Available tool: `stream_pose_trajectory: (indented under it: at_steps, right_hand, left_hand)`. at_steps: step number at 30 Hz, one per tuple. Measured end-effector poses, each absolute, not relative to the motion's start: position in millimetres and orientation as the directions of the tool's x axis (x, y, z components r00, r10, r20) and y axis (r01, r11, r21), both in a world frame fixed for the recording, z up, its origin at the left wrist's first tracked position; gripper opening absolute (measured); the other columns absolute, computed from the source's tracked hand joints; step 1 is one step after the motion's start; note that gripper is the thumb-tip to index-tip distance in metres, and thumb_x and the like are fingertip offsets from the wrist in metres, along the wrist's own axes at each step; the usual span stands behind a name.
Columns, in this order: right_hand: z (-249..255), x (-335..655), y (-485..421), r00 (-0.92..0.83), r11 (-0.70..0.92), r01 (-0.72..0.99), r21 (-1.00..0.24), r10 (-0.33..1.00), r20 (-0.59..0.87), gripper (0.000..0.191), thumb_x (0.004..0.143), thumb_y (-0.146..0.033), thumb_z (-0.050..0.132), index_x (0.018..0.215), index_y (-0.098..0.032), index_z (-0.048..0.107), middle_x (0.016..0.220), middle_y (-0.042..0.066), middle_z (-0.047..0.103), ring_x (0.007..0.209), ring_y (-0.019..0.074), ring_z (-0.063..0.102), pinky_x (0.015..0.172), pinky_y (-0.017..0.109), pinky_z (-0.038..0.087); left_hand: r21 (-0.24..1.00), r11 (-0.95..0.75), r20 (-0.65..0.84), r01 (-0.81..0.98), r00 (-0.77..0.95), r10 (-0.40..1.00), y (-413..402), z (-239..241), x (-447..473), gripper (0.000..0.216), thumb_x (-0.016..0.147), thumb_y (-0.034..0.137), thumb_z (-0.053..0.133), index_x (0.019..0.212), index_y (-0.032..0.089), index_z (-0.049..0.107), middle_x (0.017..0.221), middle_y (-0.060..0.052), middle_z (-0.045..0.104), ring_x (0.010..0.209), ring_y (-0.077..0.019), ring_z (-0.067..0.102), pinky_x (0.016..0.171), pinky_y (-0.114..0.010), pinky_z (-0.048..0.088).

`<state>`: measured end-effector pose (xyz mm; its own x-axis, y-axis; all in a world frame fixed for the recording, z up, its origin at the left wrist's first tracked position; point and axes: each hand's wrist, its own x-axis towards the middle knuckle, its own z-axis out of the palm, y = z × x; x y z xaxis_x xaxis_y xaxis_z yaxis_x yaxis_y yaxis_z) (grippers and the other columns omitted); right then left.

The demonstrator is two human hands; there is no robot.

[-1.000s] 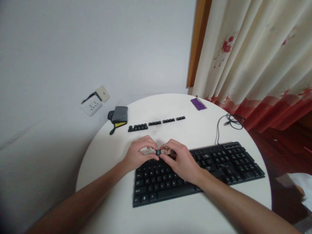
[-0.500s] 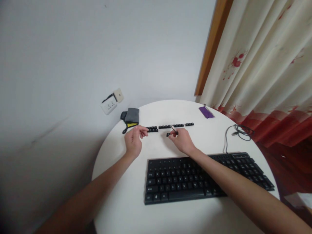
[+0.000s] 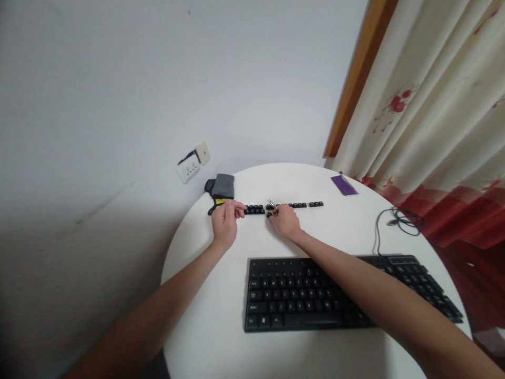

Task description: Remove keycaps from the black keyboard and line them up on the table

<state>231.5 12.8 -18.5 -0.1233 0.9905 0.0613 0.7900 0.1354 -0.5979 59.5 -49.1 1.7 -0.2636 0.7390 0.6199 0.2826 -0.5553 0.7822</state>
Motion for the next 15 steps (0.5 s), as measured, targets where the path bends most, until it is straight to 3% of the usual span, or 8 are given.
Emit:
stream_pose_trajectory:
  at_steps: [7,15]
  right_hand:
    - [-22.3,229.0,16.2,-0.105,0.127,0.800,-0.587,0.992,0.071,0.012,0.075,-0.020,0.065,0.080,-0.016,0.075,0.084,0.012,0.075,0.082,0.0221,0.069,0.071,0.026,0.046]
    - [-25.7,223.6,22.0,-0.086,0.103,0.806,-0.582,0.995,0.058,0.014,0.076,-0.022,0.066,0.085,-0.016,0.075,0.089,0.012,0.075,0.087,0.0225,0.068,0.072,0.026,0.046]
  left_hand:
    - [0.779,-0.564,0.624,0.276,-0.252,0.739,-48.9,1.4,60.0,0.055,0.099,0.050,0.036,0.073,0.014,0.069,0.057,-0.002,0.058,0.055,-0.0118,0.052,0.055,-0.025,0.039]
    - [0.782,-0.557,0.618,0.279,-0.236,0.750,-48.5,0.5,59.9,0.055,0.099,0.051,0.037,0.075,0.014,0.070,0.058,-0.003,0.059,0.055,-0.0122,0.051,0.055,-0.026,0.038]
